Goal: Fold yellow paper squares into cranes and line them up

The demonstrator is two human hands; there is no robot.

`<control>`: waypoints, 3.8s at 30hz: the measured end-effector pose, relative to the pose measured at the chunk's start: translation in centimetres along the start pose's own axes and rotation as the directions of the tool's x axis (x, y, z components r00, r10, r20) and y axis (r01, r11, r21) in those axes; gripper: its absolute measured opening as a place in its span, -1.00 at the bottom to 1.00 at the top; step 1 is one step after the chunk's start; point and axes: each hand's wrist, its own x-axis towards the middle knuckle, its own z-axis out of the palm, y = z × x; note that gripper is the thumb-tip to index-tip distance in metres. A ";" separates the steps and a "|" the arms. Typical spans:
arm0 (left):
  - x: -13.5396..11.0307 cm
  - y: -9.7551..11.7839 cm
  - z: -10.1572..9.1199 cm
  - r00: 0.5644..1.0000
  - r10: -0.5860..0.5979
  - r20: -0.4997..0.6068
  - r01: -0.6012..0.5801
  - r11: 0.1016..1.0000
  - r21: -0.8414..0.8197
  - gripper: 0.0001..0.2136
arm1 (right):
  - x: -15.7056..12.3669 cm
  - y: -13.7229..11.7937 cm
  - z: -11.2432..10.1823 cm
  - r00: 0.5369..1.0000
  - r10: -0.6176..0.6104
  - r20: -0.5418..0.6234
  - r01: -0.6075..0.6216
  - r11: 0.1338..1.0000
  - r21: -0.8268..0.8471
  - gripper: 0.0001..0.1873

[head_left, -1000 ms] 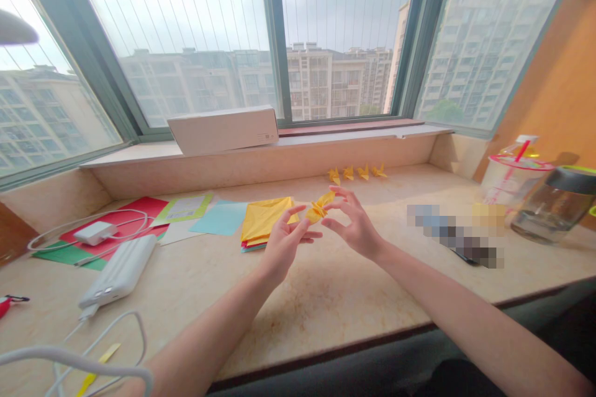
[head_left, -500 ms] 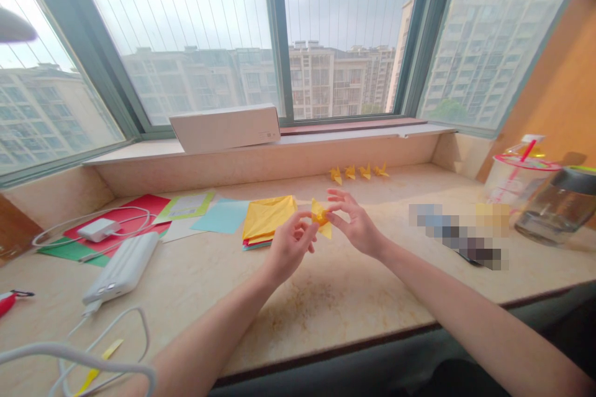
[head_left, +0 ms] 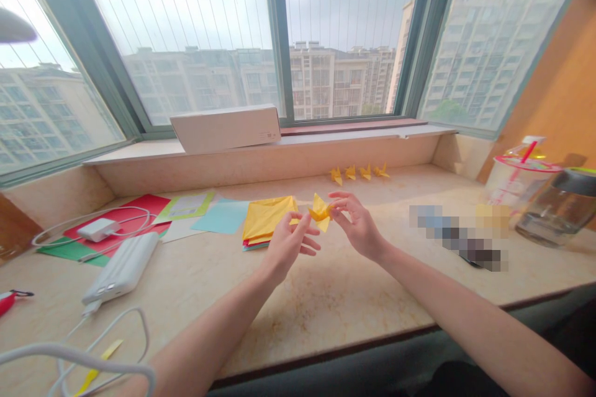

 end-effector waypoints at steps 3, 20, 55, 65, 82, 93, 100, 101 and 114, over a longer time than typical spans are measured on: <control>-0.2 -0.1 0.0 0.977 -0.145 0.154 0.147 0.989 -0.005 -0.51 | -0.1 -0.4 0.0 0.995 -0.096 0.003 0.096 0.991 -0.092 -0.78; 0.0 -1.2 0.0 0.941 0.003 0.338 -0.083 0.971 0.223 -0.67 | 1.0 -0.4 -0.5 0.911 0.411 0.042 -0.401 0.856 0.326 -0.60; 1.6 -0.1 -1.6 0.997 0.062 -0.041 -0.072 0.952 -0.299 -0.63 | 1.2 -0.1 -1.3 0.779 0.612 0.138 -0.599 0.661 0.451 -0.64; 1.9 -0.2 -2.7 0.995 -0.036 0.093 0.063 0.948 -0.312 -0.69 | 0.9 -0.1 -1.4 0.946 0.265 0.186 -0.269 0.963 -0.005 -0.64; 1.7 -0.8 -2.1 0.916 0.400 -0.037 -0.347 0.835 0.427 -0.69 | 0.7 -0.3 -1.1 0.905 0.246 0.347 -0.202 0.967 -0.158 -0.67; 2.1 -1.5 -2.2 0.898 0.437 -0.038 -0.375 0.810 0.451 -0.93 | 0.4 -0.4 -0.8 0.902 0.236 0.361 -0.188 0.968 -0.164 -0.73; 1.8 -1.2 -2.1 0.893 0.447 -0.054 -0.370 0.797 0.478 -0.88 | 0.4 -0.1 -0.8 0.925 0.195 0.326 -0.150 0.976 -0.157 -0.76; 1.8 -1.1 -2.1 0.893 0.448 -0.044 -0.373 0.791 0.485 -0.88 | 0.4 0.0 -0.9 0.928 0.183 0.325 -0.135 0.977 -0.165 -0.76; 1.9 -1.1 -2.7 0.839 0.544 0.004 -0.454 0.698 0.554 -0.86 | 0.4 2.0 -1.2 0.979 0.106 0.171 -0.051 0.954 -0.297 -0.83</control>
